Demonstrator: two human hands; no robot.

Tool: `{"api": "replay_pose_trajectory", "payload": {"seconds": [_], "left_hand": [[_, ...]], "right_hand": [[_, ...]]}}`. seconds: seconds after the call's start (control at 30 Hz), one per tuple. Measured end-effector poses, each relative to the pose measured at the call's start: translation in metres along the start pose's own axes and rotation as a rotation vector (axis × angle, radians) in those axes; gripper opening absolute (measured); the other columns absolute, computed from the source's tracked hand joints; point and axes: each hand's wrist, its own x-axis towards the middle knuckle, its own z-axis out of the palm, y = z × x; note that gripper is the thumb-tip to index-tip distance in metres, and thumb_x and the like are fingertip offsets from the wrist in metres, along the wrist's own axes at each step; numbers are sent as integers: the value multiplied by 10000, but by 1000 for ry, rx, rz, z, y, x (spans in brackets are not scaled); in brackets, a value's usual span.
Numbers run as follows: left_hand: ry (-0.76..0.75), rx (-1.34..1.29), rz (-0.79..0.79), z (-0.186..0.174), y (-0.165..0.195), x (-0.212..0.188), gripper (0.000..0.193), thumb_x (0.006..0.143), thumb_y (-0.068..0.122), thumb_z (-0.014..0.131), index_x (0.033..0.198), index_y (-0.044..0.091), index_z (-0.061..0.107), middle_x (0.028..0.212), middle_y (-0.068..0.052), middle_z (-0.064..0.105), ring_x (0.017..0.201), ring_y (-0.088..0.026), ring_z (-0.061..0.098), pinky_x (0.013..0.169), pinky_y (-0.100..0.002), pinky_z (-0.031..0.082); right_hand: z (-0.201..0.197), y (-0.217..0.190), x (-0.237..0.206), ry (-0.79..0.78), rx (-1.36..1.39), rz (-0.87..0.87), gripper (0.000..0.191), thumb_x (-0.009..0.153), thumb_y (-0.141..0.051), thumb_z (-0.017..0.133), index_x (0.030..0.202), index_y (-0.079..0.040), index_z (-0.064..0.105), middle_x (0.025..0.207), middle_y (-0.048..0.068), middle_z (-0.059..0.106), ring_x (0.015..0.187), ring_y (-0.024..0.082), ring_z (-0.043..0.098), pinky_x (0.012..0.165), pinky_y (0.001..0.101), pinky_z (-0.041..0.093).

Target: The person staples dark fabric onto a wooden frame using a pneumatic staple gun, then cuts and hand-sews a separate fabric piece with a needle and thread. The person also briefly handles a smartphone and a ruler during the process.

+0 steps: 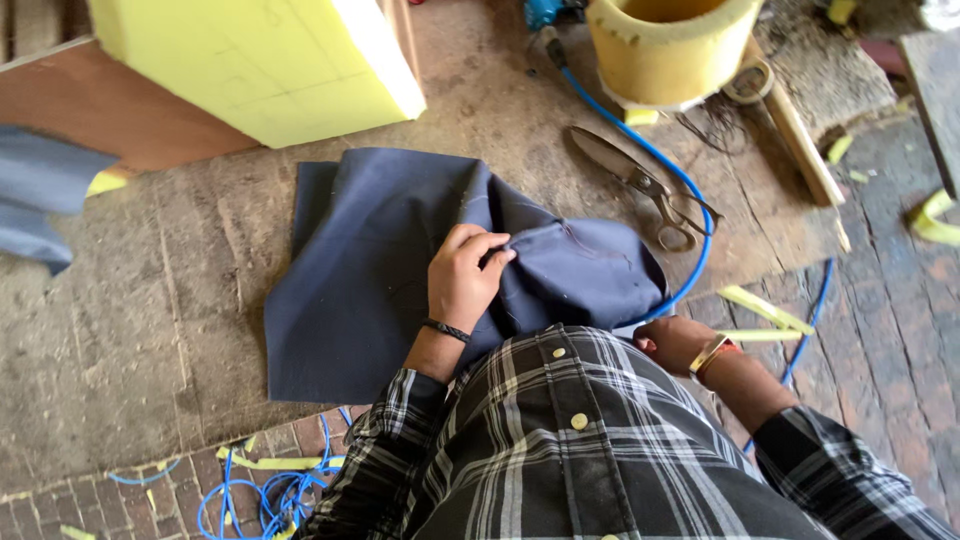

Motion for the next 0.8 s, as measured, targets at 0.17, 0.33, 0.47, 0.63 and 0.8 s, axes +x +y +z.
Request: {"api": "replay_pose_trajectory", "payload": {"seconds": [0.17,0.33,0.47,0.63,0.8], "left_hand": [[-58,-95,-33,7,7,-15,178,847,107,823,1011,89,754,990,-61,695,768,-213,694,637,-297,566],[-76,-184,-16,7,16,-35,142,861,92,805,979,69,729,986,-66,692,767,-217,684,662,-304,554],[-101,-279,-4,5,31,-45,130,874,77,795,970,50,711,975,-82,688,775,-217,681,685,-306,553],[-139,-374,24,7,61,-41,131,851,67,790,949,40,707,953,-77,699,772,-202,686,681,-300,550],[-140,-462,-74,17,86,-38,134,861,69,786,957,22,706,940,-46,690,737,-131,651,669,-257,541]], "right_hand": [[52,-6,-23,64,15,-53,363,979,-372,491,1284,-286,668,1452,35,545,1088,319,694,918,438,575],[83,-25,-67,-57,-1,213,476,1019,-426,425,1487,-405,511,1694,86,134,1138,339,641,893,441,569],[108,-34,-73,82,-152,175,372,995,-406,499,1338,-361,638,1463,91,451,1173,293,657,861,426,600],[130,-14,-130,129,121,289,274,933,-382,598,1086,-212,750,1145,59,746,1069,278,710,907,415,577],[157,54,-263,665,782,529,236,702,-192,908,901,-108,815,816,77,758,727,196,734,686,348,644]]}}
